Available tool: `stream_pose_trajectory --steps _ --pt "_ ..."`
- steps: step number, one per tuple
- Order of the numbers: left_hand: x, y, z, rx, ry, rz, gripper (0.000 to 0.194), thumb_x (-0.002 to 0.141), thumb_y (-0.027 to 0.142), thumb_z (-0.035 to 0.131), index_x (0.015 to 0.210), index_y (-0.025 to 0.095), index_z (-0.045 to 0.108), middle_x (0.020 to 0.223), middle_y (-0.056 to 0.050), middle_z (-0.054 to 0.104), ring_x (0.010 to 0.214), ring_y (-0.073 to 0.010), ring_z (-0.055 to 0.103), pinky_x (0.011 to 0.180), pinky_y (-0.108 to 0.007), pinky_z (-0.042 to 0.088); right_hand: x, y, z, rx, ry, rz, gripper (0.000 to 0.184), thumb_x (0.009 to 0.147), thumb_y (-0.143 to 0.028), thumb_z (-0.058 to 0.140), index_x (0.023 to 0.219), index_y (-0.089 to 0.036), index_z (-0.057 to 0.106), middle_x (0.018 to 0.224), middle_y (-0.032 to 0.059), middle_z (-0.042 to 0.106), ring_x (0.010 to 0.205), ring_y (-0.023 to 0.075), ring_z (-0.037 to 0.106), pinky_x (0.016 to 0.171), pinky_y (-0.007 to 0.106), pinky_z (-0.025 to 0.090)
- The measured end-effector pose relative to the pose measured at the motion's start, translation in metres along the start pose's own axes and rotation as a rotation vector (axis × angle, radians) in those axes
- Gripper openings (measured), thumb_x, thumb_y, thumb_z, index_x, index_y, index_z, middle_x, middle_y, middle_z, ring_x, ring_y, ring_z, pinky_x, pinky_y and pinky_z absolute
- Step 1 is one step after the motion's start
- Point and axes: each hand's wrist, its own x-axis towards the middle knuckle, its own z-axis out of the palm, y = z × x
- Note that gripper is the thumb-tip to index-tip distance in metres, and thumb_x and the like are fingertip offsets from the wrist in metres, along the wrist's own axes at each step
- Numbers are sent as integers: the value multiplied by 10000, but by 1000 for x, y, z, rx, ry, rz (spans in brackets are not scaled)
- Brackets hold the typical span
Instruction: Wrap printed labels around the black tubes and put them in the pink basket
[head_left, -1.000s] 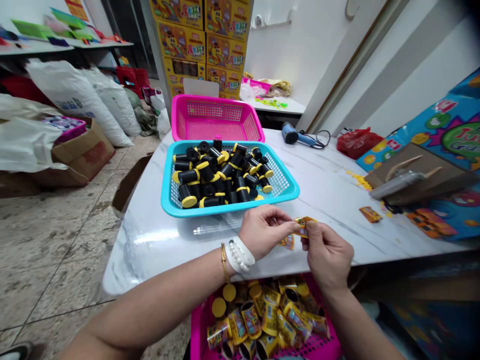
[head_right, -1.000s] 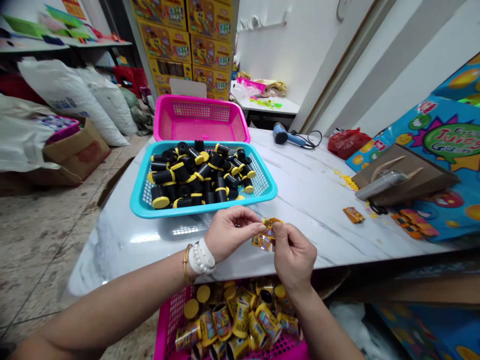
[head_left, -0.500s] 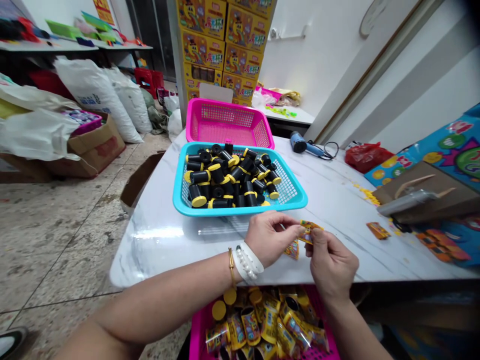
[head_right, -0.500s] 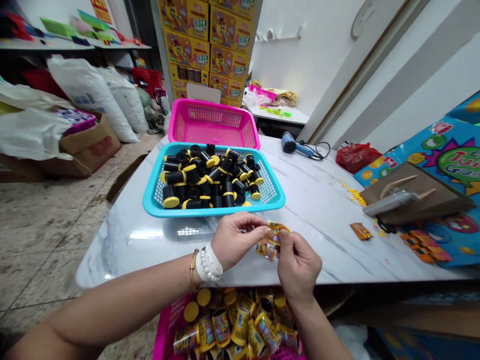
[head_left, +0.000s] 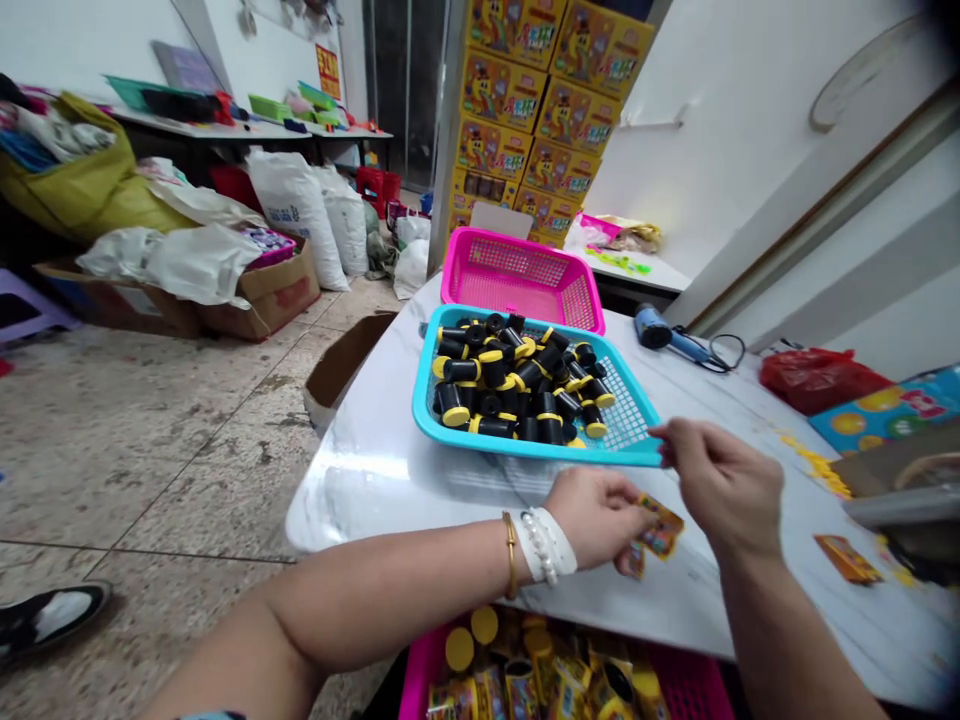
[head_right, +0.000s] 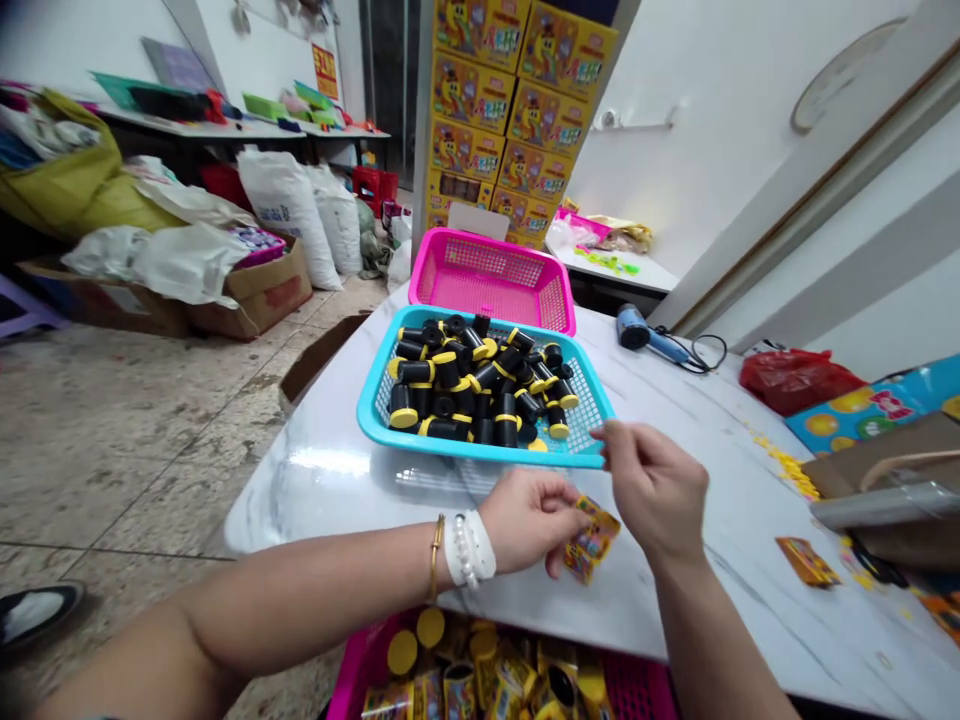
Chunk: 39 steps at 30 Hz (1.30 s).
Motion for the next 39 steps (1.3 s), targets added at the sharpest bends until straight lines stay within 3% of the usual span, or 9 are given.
stream_pose_trajectory --steps 5,9,13,18,21,24,31,35,39 --pt "5 -9 -6 197 -57 -94 127 676 200 829 649 143 720 505 40 599 369 -57 462 392 -185 360 57 -30 54 -218 -588 -178 281 775 -489 758 688 -225 719 650 21 708 604 183 613 582 301 401" --pt "12 -7 -13 172 23 -138 154 683 193 820 587 148 708 417 48 513 355 -53 367 353 -191 249 72 -32 87 -141 -749 -97 357 496 -313 934 645 -212 625 534 -30 621 527 145 554 511 263 371" --pt "15 -3 -13 -23 104 -200 195 699 201 825 614 139 660 488 44 552 376 -41 370 358 -179 196 64 -20 63 43 -726 32 336 702 -427 804 869 -194 630 704 -6 696 614 138 637 559 254 498" --pt "14 2 -13 -218 68 -250 176 822 159 730 683 118 630 603 22 614 408 -12 392 393 -162 162 28 11 -16 545 -481 403 505 804 -667 646 1024 -212 656 799 18 654 688 197 700 508 314 577" --pt "16 2 -13 -231 68 -264 184 867 165 701 704 111 633 564 34 566 405 -7 366 385 -146 153 6 37 -54 348 -622 395 534 853 -587 637 1229 -210 653 819 33 650 674 180 664 465 266 521" --pt "18 0 -14 -241 38 -271 208 890 150 669 691 114 619 521 53 498 393 -7 338 368 -134 137 -6 61 -75 -19 -736 190 668 813 -404 718 1431 -258 512 918 25 690 725 159 651 631 278 538" --pt "22 -1 -16 -247 65 -291 137 802 141 762 727 104 653 610 23 591 401 9 381 355 -113 167 -17 86 -81 -473 -583 16 277 733 -415 769 931 -229 712 858 39 704 710 193 644 681 319 503" --pt "22 0 -17 -276 110 -313 158 784 170 789 719 109 658 602 29 584 413 5 399 357 -110 168 -35 94 -70 -396 -542 -34 366 811 -315 633 1146 -219 745 970 91 667 836 220 650 802 375 533" --pt "22 3 -17 -333 97 -320 149 853 143 717 720 86 683 663 -1 618 420 20 381 346 -103 144 -50 85 -63 -34 -447 191 497 815 -341 681 1298 -223 671 867 43 655 686 179 619 699 364 549"
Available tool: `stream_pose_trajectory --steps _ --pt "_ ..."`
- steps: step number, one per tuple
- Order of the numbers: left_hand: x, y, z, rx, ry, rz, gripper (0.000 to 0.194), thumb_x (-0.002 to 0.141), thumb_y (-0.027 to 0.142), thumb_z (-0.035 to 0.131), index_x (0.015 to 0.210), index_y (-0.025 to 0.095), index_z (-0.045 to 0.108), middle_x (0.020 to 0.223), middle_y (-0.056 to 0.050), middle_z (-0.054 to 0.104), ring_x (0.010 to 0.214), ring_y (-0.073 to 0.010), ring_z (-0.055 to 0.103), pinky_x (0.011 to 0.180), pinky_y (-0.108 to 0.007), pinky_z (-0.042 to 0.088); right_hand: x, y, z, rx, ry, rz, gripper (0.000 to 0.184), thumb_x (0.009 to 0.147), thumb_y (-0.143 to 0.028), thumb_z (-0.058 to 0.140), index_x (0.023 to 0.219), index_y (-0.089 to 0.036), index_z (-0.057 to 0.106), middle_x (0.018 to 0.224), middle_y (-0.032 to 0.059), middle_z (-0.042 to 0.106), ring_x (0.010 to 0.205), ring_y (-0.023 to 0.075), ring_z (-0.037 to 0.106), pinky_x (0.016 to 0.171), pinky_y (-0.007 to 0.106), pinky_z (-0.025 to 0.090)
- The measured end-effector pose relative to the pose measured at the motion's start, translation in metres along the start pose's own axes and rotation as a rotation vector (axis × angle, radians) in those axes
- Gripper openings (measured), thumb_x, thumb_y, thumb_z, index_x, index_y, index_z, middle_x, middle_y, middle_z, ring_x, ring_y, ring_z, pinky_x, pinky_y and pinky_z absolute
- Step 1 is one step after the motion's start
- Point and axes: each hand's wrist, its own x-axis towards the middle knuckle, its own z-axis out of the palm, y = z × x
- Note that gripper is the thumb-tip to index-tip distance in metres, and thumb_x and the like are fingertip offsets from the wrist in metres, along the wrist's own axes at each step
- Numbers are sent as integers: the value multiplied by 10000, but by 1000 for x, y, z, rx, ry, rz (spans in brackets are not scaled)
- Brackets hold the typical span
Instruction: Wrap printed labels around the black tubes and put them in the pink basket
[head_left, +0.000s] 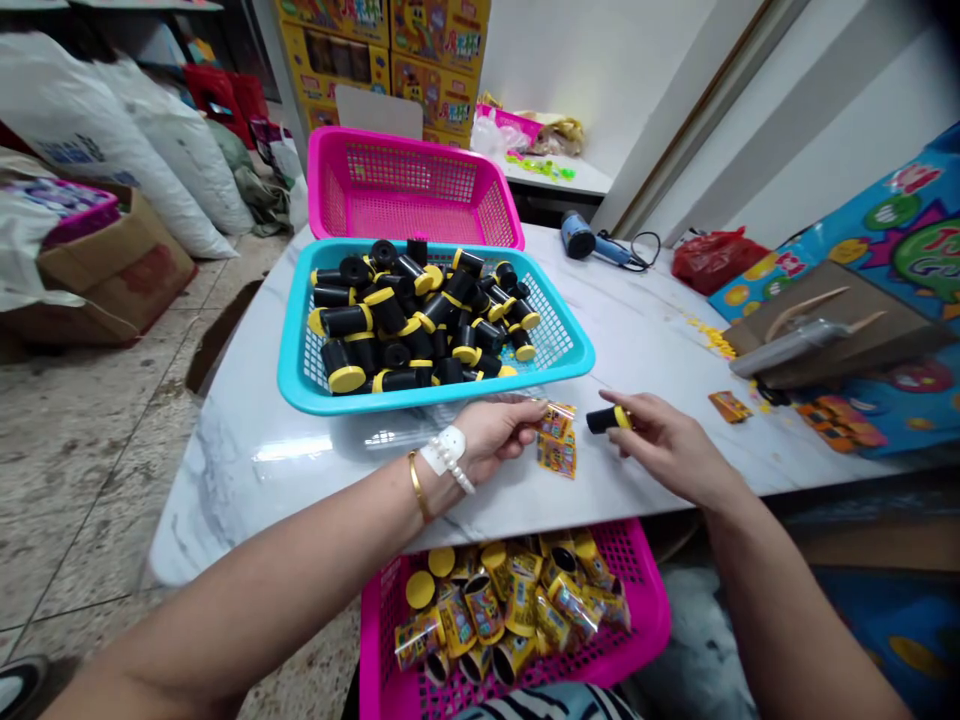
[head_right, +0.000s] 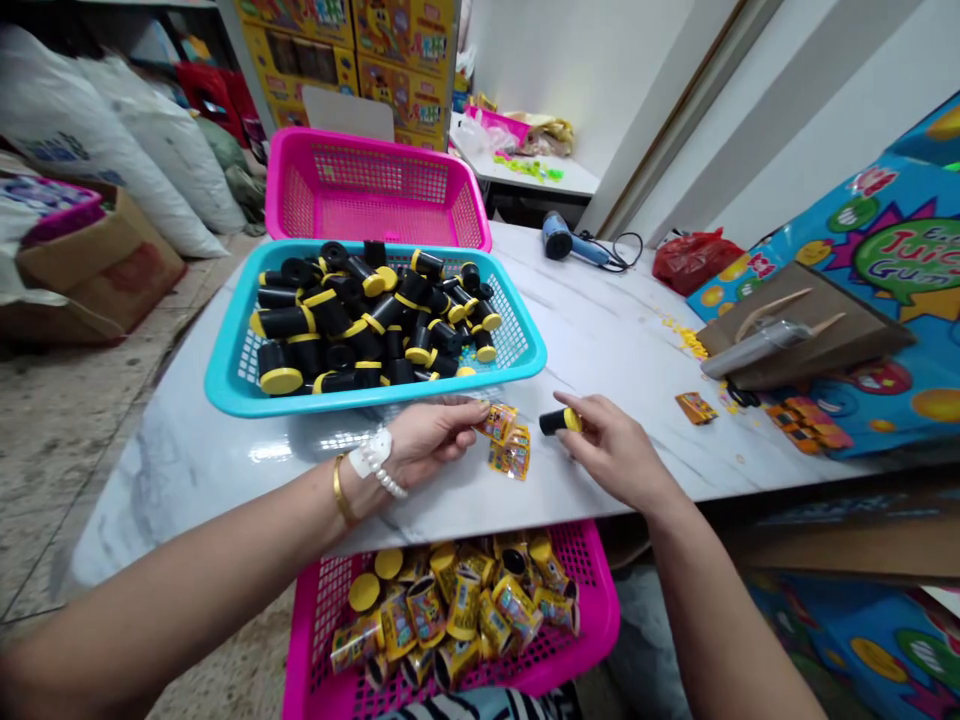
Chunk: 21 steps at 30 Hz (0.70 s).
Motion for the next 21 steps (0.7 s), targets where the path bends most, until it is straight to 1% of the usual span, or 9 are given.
stream_pose_trajectory --steps 3,4,6,8,10,12,16,19,21 --pt "-1 2 1 -28 10 -31 189 904 107 644 721 79 681 660 -12 616 418 19 385 338 -97 142 -10 -15 11 518 168 86 445 771 -398 764 1178 -231 691 850 28 694 622 168 644 641 358 566" --pt "-2 3 2 -35 7 -40 199 913 97 627 722 76 679 666 -20 620 418 18 389 335 -97 143 -13 -20 17 639 217 89 411 752 -413 784 1113 -235 702 859 31 708 631 175 661 648 364 576" --pt "-3 4 2 -53 -13 -49 205 922 86 610 728 71 674 680 -30 626 415 19 391 329 -98 140 -19 -27 28 762 289 80 369 727 -441 810 1021 -241 713 902 43 733 700 197 700 704 385 598" --pt "-3 4 2 -78 -39 -52 199 920 90 617 727 74 662 672 -19 614 406 22 386 325 -96 137 -22 -31 39 775 316 64 365 728 -446 818 1013 -239 718 995 67 755 859 233 731 832 423 603" --pt "-4 4 3 -105 -61 -44 192 913 101 632 722 86 643 649 2 594 395 26 379 326 -90 132 -22 -32 46 757 316 43 351 742 -427 816 1013 -226 721 1090 96 761 1025 264 723 954 460 572" --pt "-5 4 3 -116 -79 -41 195 913 113 635 719 101 620 615 20 572 378 24 370 327 -89 123 -22 -33 50 747 313 44 321 765 -395 808 1012 -212 716 1125 108 764 1077 273 717 1005 485 548" --pt "-4 3 3 -103 -87 -41 175 909 133 639 738 116 608 582 29 556 365 10 378 331 -105 109 -25 -42 51 665 364 69 257 797 -307 796 1008 -201 695 1101 96 784 1011 238 749 971 445 582" --pt "-4 0 3 -84 -83 -20 152 909 157 641 770 96 641 607 11 574 377 7 387 340 -114 128 -28 -53 52 575 395 -3 245 791 -247 797 999 -198 678 1166 104 769 1024 222 753 924 380 610" --pt "-4 -1 3 -53 -78 1 188 921 182 625 762 87 655 610 -2 578 378 1 379 342 -128 125 -28 -59 54 568 407 -44 245 786 -223 796 990 -207 662 1117 86 783 975 206 766 865 340 627"
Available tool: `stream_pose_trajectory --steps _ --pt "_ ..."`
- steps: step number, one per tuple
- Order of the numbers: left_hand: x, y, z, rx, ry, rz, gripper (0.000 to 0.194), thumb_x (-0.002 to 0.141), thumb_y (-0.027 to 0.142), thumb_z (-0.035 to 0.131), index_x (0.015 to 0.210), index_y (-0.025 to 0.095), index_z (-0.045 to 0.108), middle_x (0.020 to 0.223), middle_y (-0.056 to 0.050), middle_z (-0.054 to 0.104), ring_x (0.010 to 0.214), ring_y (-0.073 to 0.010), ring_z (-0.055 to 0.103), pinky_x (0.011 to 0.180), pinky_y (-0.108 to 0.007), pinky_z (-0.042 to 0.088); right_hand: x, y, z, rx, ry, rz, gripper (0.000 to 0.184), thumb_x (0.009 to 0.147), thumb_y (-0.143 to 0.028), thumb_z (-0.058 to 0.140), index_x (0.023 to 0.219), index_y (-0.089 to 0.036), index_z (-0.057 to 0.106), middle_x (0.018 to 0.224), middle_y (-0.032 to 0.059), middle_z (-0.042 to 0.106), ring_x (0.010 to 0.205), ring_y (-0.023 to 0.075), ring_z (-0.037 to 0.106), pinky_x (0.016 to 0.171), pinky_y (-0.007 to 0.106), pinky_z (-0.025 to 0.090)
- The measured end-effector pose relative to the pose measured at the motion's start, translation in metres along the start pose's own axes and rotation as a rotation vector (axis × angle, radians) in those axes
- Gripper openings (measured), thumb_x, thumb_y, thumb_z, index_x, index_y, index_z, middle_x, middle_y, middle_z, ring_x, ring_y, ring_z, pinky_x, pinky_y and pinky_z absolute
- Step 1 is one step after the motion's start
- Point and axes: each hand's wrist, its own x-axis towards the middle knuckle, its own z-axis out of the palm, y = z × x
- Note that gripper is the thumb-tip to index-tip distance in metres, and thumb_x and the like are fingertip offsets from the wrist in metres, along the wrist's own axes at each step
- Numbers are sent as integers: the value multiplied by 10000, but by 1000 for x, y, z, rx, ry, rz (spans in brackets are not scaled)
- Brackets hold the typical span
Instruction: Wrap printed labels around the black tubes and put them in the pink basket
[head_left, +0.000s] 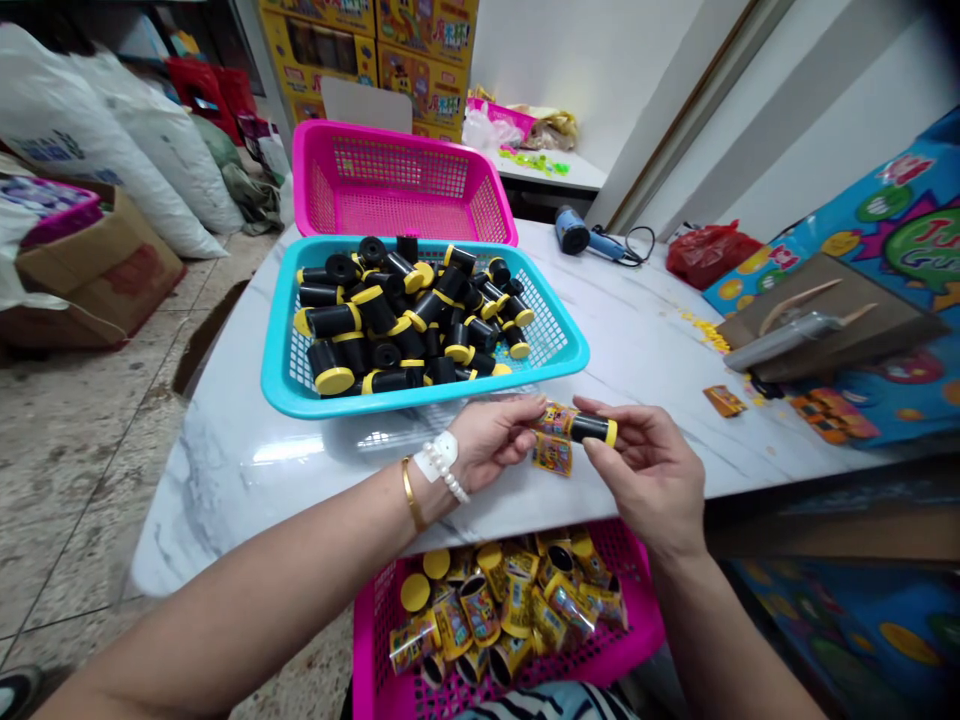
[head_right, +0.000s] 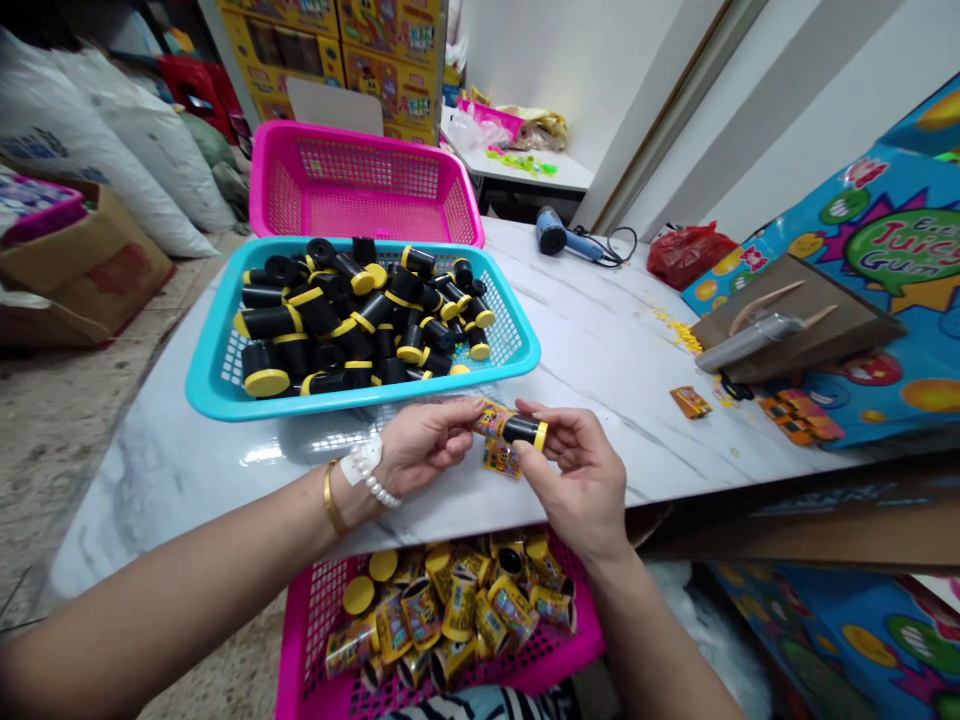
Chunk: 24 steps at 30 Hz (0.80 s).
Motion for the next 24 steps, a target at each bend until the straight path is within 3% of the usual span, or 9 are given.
stream_pose_trajectory --steps 5,8,10,13,16,21,24 --pt "-3 -4 1 128 42 150 255 885 295 702 731 93 678 512 37 469 417 -19 359 371 -131 171 1 6 4 -43 117 -75 253 745 -205 825 946 -217 672 888 21 777 768 159 752 708 266 624" --pt "-4 -5 0 177 33 230 306 772 384 818 819 113 684 682 3 598 502 -42 482 381 -132 268 -1 12 1 -70 119 -110 311 710 -202 858 979 -219 703 911 22 760 766 161 734 707 276 624" --pt "-3 -4 -3 224 -102 182 428 688 438 872 915 126 687 801 -27 660 570 -80 568 393 -155 350 -2 14 -2 -65 60 -114 340 705 -197 866 1011 -228 720 909 19 752 755 162 726 709 287 628" --pt "1 -4 -8 277 -271 122 529 616 461 909 941 112 680 739 -19 654 586 -100 592 433 -183 422 -3 12 -8 -36 -93 -106 372 740 -192 847 1090 -258 739 977 25 728 801 164 716 695 282 622" --pt "5 -8 -10 306 -293 161 532 589 444 926 906 104 666 726 -16 657 586 -91 588 466 -190 446 -4 9 -15 -107 -184 -151 392 797 -170 802 1162 -301 749 1091 40 676 903 167 688 719 279 600" --pt "3 -15 -6 298 -292 130 585 530 462 952 891 112 654 712 -15 662 575 -88 594 526 -212 489 -8 11 -17 -278 -218 -303 476 848 -114 740 1249 -368 712 1087 33 663 919 164 669 810 330 570" --pt "2 -10 -8 289 -328 54 576 623 558 884 931 124 663 781 -35 677 578 -100 617 508 -217 494 -8 14 -16 -336 -192 -405 509 826 -100 756 1256 -369 707 1073 33 667 899 169 669 800 344 573"
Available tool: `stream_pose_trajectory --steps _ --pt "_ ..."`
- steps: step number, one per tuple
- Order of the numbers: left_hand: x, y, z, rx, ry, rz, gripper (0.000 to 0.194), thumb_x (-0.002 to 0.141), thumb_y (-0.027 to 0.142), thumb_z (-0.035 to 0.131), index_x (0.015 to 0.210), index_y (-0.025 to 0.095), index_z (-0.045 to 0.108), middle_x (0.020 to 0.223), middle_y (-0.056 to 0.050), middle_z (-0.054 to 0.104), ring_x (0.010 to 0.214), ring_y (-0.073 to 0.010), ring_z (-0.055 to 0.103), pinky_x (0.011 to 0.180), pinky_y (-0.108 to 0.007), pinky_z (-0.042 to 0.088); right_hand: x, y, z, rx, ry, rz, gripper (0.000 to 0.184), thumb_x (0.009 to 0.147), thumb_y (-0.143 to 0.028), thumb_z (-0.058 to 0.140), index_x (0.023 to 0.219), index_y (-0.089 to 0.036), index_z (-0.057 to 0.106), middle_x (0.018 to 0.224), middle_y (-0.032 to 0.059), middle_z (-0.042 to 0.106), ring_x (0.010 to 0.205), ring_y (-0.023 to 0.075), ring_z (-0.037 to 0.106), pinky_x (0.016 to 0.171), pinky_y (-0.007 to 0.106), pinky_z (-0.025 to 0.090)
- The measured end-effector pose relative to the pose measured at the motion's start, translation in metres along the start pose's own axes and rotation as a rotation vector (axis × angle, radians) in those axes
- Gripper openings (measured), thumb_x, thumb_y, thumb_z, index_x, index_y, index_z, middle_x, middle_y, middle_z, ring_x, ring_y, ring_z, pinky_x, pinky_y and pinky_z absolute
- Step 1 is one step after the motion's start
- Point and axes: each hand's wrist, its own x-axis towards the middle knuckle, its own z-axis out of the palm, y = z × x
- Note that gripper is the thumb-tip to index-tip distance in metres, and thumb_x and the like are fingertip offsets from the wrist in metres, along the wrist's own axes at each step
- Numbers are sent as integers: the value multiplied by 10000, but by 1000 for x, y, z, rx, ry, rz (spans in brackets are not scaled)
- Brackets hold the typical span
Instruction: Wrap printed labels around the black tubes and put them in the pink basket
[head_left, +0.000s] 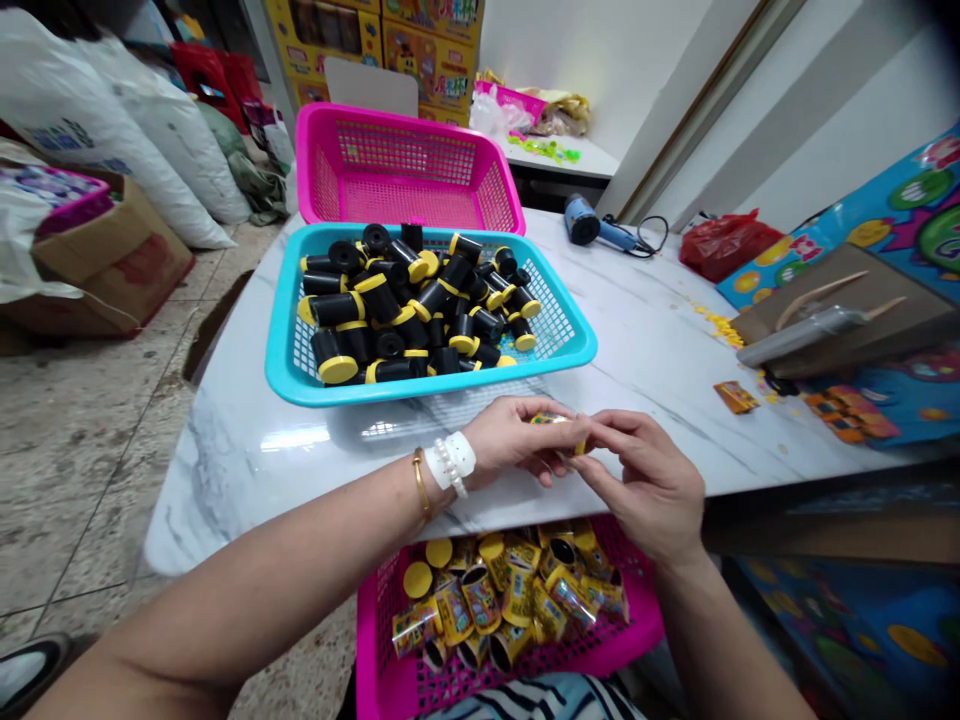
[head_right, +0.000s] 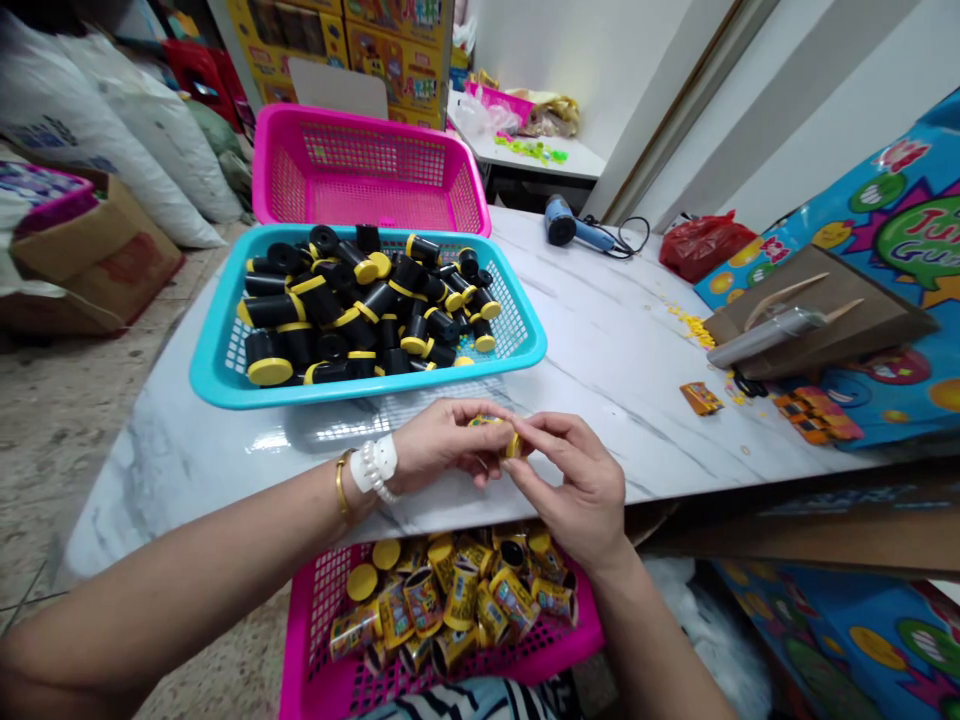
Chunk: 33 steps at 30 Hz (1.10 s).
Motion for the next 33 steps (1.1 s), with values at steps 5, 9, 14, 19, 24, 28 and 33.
stream_pose_trajectory --steps 5,9,14,19,24,28,33 --pt "3 4 -11 58 1 -32 460 718 522 829 863 131 635 773 -40 676 538 -87 587 475 -203 453 0 4 -2 -68 28 -77 546 783 -92 791 1267 -327 699 1086 54 719 911 206 704 824 392 601" --pt "2 -4 -3 284 74 199 319 825 426 741 883 120 672 680 -5 623 547 -72 522 508 -191 422 -4 2 4 19 59 25 430 760 -100 817 1137 -298 754 972 35 747 821 187 715 765 364 623" --pt "2 -7 3 417 164 205 353 850 490 695 890 142 655 623 12 600 498 -81 511 473 -192 405 -9 4 20 231 148 272 252 810 -190 785 1055 -250 768 966 44 750 822 183 733 718 329 659" --pt "4 -1 -4 301 101 16 476 819 626 676 893 167 574 612 22 590 450 -85 501 424 -193 372 -12 15 20 137 192 121 303 754 -159 822 1036 -259 774 1037 63 740 936 211 724 813 376 648" --pt "0 0 -2 365 89 225 334 755 389 795 856 155 580 684 54 532 547 -54 461 496 -175 375 -8 8 24 263 261 324 233 745 -213 844 969 -233 784 900 36 772 791 184 741 709 324 659" --pt "0 7 -4 432 40 167 434 769 552 755 811 168 557 636 53 533 500 -69 485 455 -195 366 -4 5 29 471 227 532 196 759 -299 847 905 -194 770 844 39 783 714 180 741 677 340 669" --pt "3 8 -8 454 144 -39 579 773 749 638 739 174 573 535 38 558 358 -64 430 354 -202 292 -5 10 19 623 33 501 406 764 -238 843 1155 -269 739 1069 41 739 787 165 744 707 341 675"
